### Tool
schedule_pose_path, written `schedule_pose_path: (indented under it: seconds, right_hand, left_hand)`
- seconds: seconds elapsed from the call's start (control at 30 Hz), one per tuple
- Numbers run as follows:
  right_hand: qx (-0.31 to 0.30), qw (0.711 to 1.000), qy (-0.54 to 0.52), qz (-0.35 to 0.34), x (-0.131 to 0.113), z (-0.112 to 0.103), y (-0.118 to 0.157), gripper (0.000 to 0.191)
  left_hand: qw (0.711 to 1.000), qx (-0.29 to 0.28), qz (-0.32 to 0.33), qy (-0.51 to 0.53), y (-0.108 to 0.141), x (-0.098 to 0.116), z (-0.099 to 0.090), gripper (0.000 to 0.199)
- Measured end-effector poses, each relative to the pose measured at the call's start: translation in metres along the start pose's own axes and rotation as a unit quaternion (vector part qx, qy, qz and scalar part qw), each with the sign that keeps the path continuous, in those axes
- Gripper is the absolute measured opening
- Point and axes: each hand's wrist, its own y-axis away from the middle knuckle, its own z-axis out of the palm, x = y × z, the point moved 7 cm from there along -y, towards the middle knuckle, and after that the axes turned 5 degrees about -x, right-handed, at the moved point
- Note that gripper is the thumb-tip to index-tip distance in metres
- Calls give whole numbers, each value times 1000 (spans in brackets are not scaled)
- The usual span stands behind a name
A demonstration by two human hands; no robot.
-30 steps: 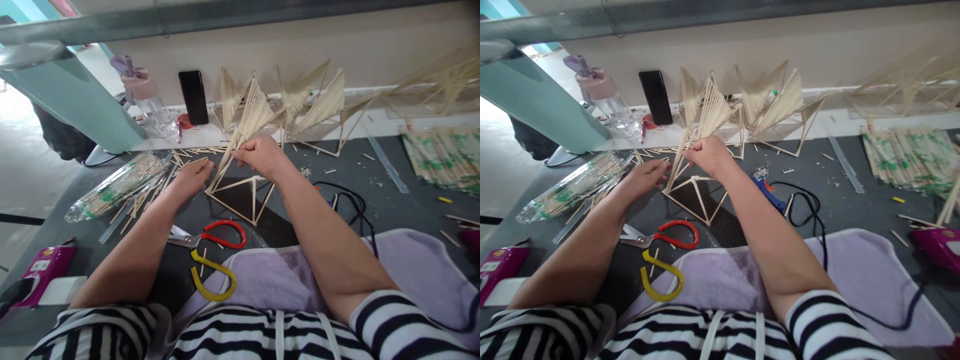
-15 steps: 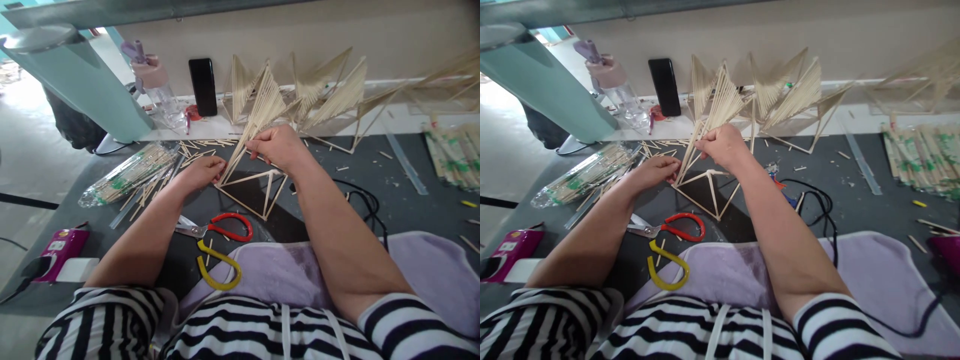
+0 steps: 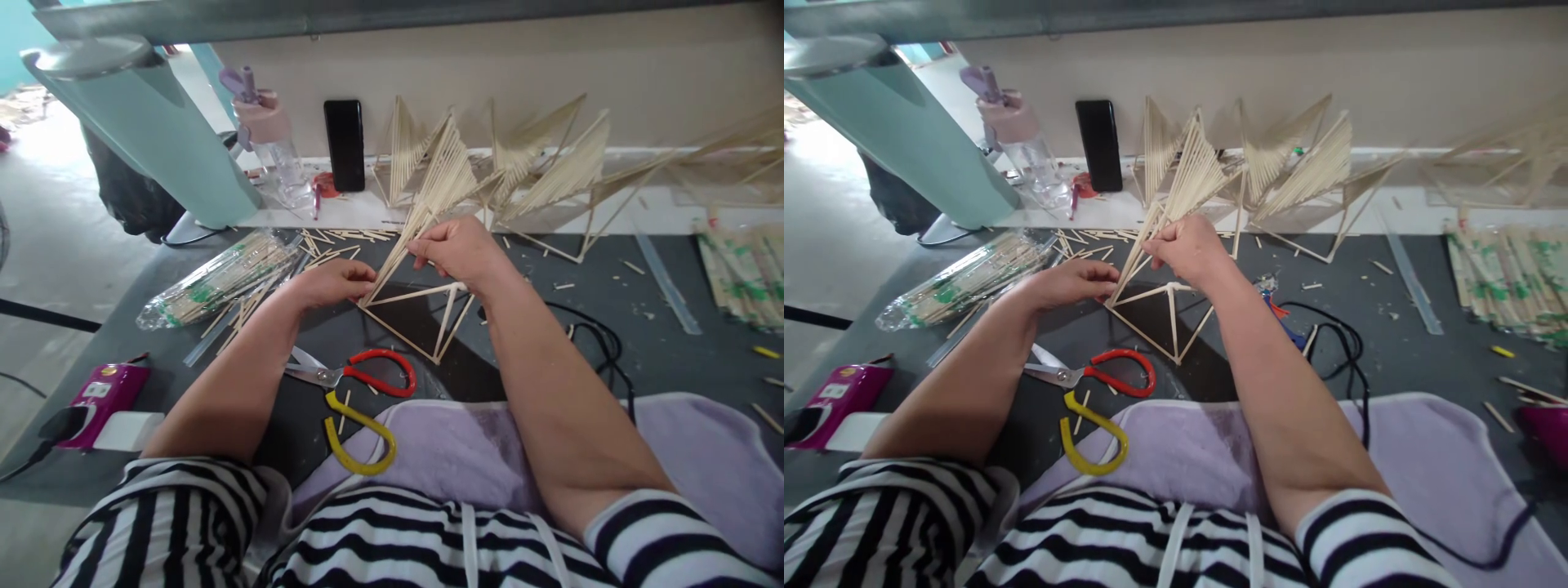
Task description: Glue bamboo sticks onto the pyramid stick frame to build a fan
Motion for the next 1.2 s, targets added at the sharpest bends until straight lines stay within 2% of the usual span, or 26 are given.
schedule_pose_path:
  seconds: [0.1,0.33,0.53,0.9,1.2]
  right_hand:
    - [-4,1000,10,-1,-1,0,0,30]
    - [-28,999,20,3,-4,1,-2,32]
    - [-38,999,14,5,-3,2,-3,38]
    - [-58,998,-6,-5,-6,7,-3,29]
    - [-54,998,-8,-2,-6,8,-3,27]
  left_hand:
    - [1000,-22,6,11,-1,-3,0,25]
    - [1000,-12,-2,27,-8,-16,-3,18]
    - [999,-13,-8,36,-8,-18,-4,18]
    - [999,-25,-12,19,-9,-20,-4,25]
    - [1000,-10,-1,14,-9,-20,-8,24]
